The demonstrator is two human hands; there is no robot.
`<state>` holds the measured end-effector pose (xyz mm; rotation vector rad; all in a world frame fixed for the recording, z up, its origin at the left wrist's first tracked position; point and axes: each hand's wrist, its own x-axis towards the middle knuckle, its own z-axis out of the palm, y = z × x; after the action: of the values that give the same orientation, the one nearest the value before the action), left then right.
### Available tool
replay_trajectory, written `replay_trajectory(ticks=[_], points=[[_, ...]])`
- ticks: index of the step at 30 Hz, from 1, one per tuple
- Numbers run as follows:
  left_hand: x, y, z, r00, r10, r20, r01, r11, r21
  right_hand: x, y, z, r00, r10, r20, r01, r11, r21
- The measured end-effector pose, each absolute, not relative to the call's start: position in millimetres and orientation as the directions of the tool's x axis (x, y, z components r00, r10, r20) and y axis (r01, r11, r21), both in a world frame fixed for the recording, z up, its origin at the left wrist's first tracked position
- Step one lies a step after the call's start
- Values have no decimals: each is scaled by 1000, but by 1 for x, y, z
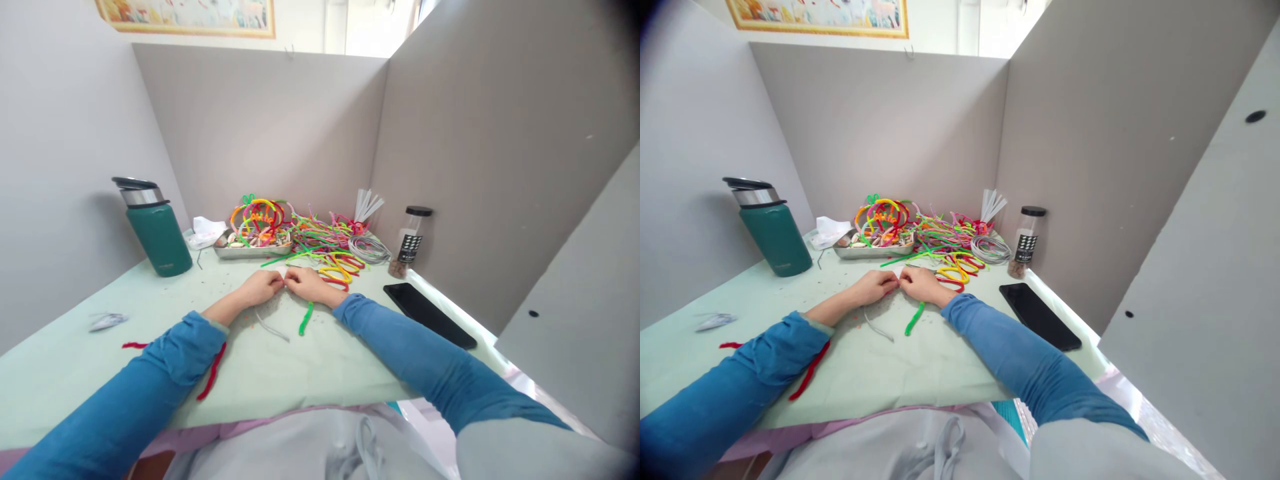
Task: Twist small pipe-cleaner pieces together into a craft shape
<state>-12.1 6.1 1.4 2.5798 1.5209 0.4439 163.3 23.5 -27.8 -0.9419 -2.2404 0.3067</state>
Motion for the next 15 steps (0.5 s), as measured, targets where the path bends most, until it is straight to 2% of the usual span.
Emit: replay_trajectory(ticks=[15], points=[[-10,4,4,442,878,185,845,-477,242,164,26,-30,-517,698,496,529,716,-456]])
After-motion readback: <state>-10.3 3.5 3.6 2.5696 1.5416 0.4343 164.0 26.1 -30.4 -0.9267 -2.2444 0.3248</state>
